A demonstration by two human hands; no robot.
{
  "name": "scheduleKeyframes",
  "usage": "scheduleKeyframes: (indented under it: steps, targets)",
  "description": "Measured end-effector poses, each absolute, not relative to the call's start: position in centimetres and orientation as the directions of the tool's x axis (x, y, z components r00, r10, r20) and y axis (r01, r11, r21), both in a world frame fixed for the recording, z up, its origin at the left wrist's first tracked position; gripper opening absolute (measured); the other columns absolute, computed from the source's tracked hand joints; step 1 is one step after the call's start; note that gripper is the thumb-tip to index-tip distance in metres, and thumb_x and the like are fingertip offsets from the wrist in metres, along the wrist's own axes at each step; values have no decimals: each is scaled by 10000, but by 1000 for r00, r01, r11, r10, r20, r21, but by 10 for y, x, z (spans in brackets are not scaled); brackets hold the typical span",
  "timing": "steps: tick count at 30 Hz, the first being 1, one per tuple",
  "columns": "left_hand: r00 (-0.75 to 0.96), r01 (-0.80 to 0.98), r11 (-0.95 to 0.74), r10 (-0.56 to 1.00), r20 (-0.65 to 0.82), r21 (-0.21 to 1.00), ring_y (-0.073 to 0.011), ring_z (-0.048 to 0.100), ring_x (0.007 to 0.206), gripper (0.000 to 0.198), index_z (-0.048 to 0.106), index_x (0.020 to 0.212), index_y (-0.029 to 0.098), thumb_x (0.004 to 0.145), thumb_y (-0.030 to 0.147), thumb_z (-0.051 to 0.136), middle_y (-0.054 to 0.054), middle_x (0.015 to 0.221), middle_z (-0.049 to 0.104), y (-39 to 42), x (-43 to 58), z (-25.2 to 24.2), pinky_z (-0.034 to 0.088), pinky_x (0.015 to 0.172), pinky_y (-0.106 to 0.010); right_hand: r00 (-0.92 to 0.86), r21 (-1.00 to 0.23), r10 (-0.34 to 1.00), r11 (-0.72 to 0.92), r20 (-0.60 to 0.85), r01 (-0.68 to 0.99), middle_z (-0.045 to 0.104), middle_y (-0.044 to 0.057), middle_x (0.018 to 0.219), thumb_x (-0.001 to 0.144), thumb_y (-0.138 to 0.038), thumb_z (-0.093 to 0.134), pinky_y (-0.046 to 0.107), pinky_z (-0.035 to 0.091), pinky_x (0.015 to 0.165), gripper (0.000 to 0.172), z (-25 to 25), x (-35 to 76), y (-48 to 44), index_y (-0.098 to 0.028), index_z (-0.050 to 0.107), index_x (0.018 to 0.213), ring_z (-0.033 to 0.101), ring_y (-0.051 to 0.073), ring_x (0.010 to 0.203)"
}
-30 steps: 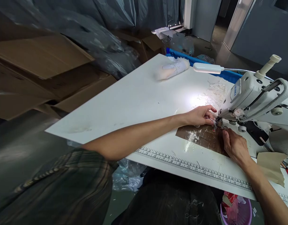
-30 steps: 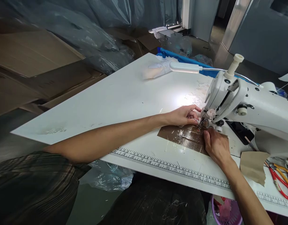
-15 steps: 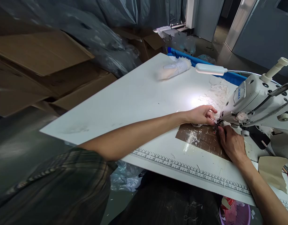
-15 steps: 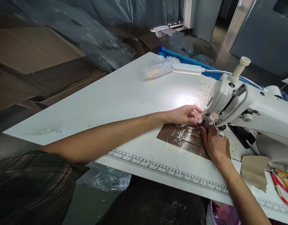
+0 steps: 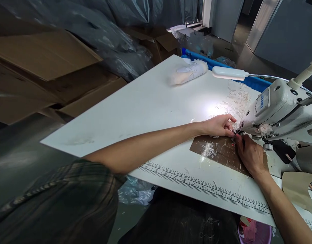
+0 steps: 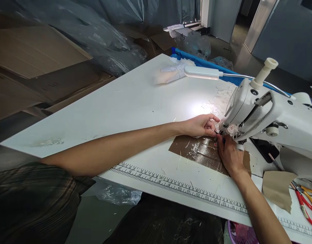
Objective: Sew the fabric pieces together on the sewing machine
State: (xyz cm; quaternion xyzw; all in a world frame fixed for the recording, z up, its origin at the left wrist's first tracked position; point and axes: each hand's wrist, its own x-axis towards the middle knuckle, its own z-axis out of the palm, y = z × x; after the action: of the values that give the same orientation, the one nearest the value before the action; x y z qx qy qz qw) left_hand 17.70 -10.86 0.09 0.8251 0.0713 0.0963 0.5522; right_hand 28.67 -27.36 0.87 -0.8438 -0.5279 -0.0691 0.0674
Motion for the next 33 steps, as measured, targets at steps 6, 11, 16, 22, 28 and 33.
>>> scheduleKeyframes:
  steps: [6, 11, 16, 22, 28, 33]
  targets:
    - [969, 47, -329, 243, 36, 943, -139, 647, 775, 544, 412, 1272, 100, 779, 236, 597, -53, 885, 688, -110, 178, 3, 501, 707, -250, 373, -31, 904, -375, 210, 926, 666, 93, 757, 1020, -453, 318, 269, 174, 531, 457, 9, 288, -275, -138, 635, 924, 546, 169, 615]
    - [967, 73, -317, 255, 11, 945, -152, 649, 794, 571, 417, 1282, 102, 757, 214, 612, -42, 880, 677, -113, 177, 8, 489, 722, -268, 261, 67, 916, -294, 305, 953, 651, 103, 743, 1021, -469, 300, 273, 245, 561, 502, 8, 291, -272, -131, 652, 904, 576, 191, 675]
    - [961, 116, -313, 274, -27, 943, -172, 648, 819, 601, 417, 1302, 104, 767, 260, 642, -37, 864, 684, -115, 177, 12, 479, 754, -294, 293, 84, 891, -341, 348, 936, 629, 95, 672, 1023, -458, 304, 267, 260, 559, 514, 1, 291, -267, -128, 657, 847, 568, 180, 634]
    - [968, 105, -417, 249, 2, 903, -166, 641, 816, 611, 400, 1338, 75, 788, 227, 618, -61, 889, 703, -116, 176, 13, 471, 767, -300, 248, -76, 903, -237, 350, 969, 625, 61, 637, 1032, -440, 252, 253, 249, 525, 522, 8, 287, -278, -149, 641, 842, 524, 149, 557]
    - [994, -52, -727, 26, 104, 684, -154, 648, 865, 492, 570, 1205, 165, 798, 393, 725, -75, 1094, 711, -110, 156, 43, 481, 721, -251, -111, -28, 895, 137, 432, 990, 576, 23, 586, 1037, -457, 242, 239, 255, 487, 547, 20, 291, -333, -172, 615, 756, 472, 105, 501]
    - [926, 14, -941, 140, 352, 339, -211, 619, 1055, 336, 580, 1229, 132, 930, 284, 590, -128, 1238, 634, -104, 149, 62, 504, 830, -323, 31, -16, 904, -27, 427, 1000, 581, 32, 620, 1038, -400, 244, 244, 285, 504, 518, 18, 313, -362, -168, 625, 776, 489, 119, 533]
